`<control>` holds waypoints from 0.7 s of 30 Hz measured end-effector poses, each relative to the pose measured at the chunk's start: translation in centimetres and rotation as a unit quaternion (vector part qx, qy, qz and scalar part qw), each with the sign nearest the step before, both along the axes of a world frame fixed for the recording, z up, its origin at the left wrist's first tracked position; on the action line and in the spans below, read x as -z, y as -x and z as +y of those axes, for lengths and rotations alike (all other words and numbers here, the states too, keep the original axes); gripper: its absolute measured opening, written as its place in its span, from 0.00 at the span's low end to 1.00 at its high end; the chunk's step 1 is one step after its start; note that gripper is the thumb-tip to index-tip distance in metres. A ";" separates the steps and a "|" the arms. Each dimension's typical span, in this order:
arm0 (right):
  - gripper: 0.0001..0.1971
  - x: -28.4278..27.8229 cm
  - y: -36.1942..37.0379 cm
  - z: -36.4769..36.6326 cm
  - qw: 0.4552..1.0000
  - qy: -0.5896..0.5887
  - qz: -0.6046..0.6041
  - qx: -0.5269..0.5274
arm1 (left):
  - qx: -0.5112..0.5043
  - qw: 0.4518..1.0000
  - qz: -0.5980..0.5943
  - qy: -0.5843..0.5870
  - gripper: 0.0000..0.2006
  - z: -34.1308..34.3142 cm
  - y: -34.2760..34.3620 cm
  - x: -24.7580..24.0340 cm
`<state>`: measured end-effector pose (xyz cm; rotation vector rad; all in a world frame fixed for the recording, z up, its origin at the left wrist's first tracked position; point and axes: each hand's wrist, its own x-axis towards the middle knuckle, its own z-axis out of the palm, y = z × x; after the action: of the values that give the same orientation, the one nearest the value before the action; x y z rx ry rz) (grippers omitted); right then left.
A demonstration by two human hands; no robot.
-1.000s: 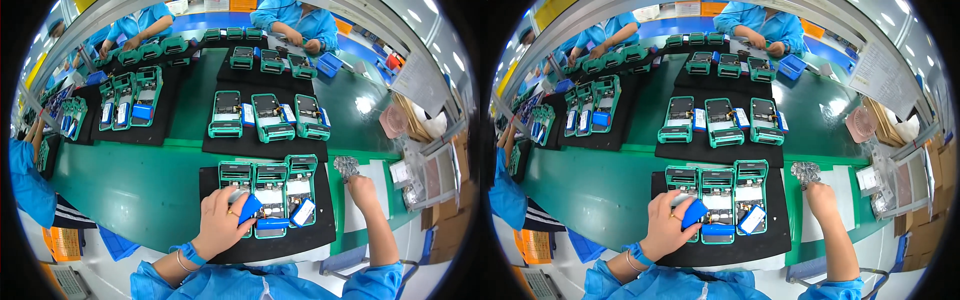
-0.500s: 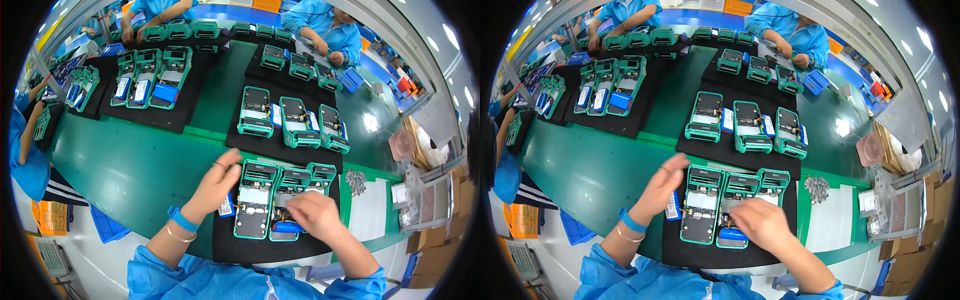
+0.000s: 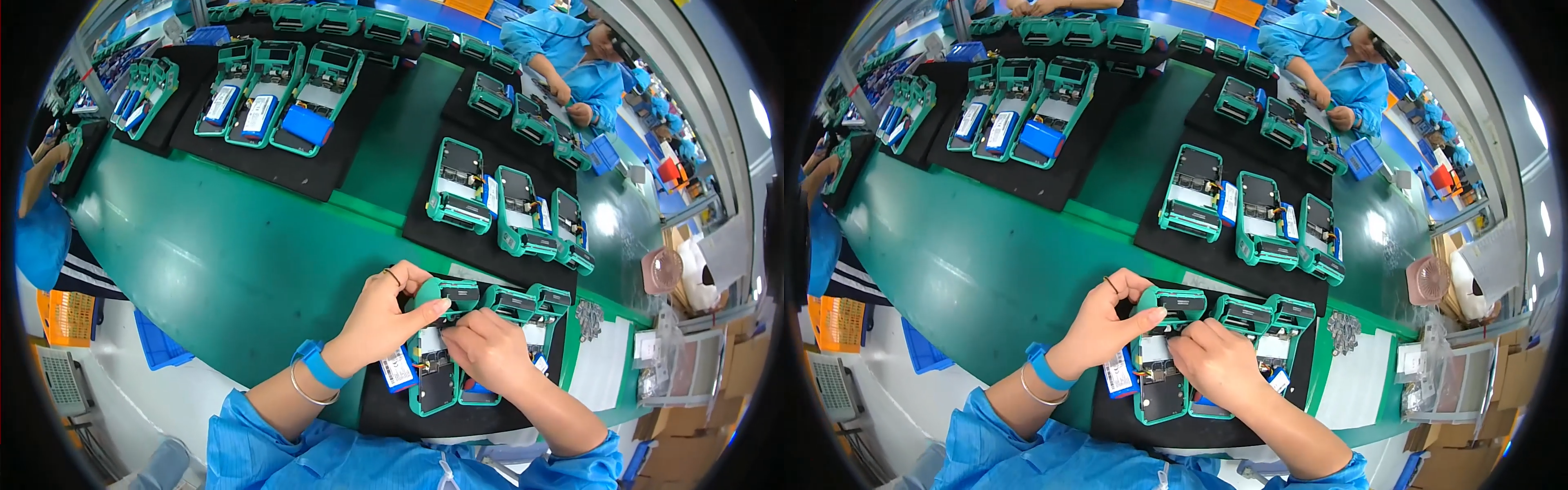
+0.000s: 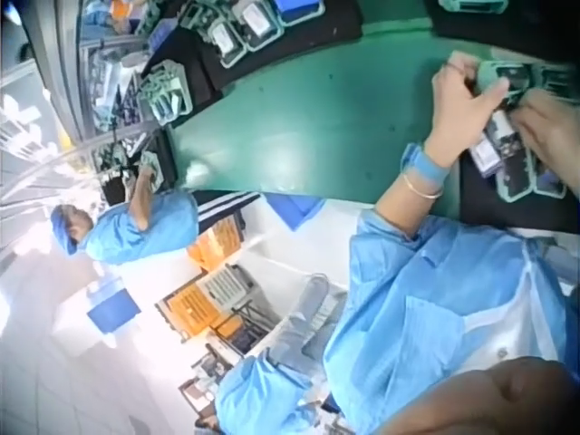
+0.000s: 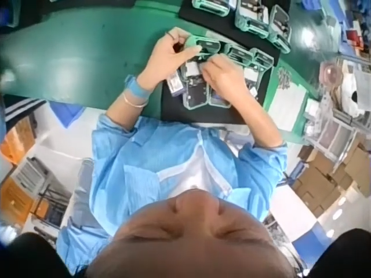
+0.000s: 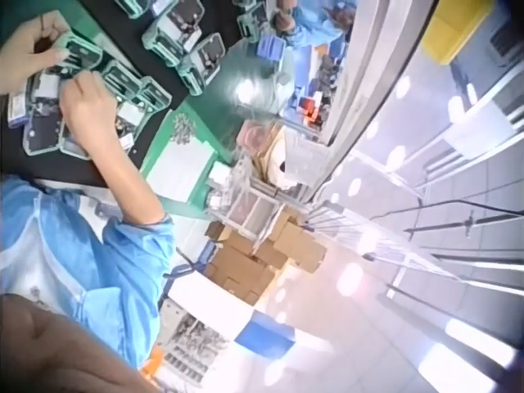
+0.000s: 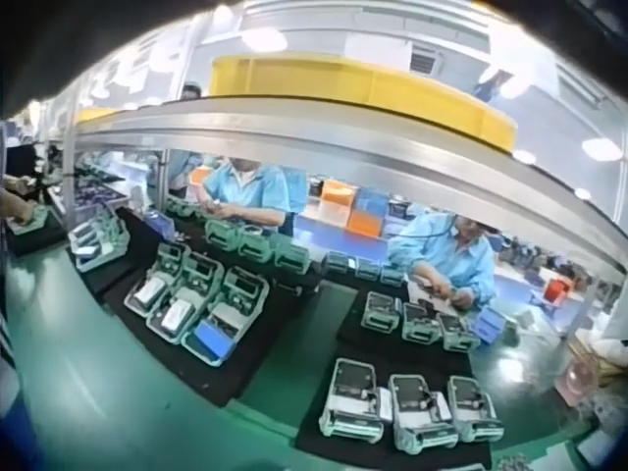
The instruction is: The person assembles handheld electronic devices by placing metal clips into the device casings, connecting and fitting battery packs into the compartments, and sliding the tray of devices down the assembly table.
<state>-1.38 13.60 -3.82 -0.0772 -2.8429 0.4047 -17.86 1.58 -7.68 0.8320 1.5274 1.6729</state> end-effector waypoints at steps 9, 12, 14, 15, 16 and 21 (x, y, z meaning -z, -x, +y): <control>0.08 0.1 0.2 -0.1 1.000 -0.025 -0.003 0.003 | 0.003 1.000 0.015 0.005 0.20 0.0 0.1 0.1; 0.08 0.2 0.2 -0.1 0.999 -0.033 -0.006 0.009 | -0.001 0.999 0.051 0.013 0.19 0.0 0.0 0.1; 0.08 0.1 0.3 -0.1 0.999 -0.034 -0.007 0.014 | -0.014 0.996 0.091 -0.001 0.19 -0.1 0.1 -0.1; 0.08 0.0 0.4 -0.1 0.999 -0.048 -0.007 -0.003 | -0.012 0.996 0.092 -0.002 0.19 -0.1 0.1 -0.1; 0.09 -0.1 0.4 -0.1 0.998 -0.061 -0.008 -0.019 | -0.014 0.996 0.086 -0.005 0.18 -0.1 0.1 0.0; 0.10 -0.8 0.4 -0.4 0.994 -0.098 -0.030 -0.030 | -0.014 0.997 0.073 -0.005 0.18 -0.2 0.0 0.0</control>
<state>-1.74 13.21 -3.07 0.0363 -2.9338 0.1358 -17.90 1.41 -7.70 0.9600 1.6358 1.6732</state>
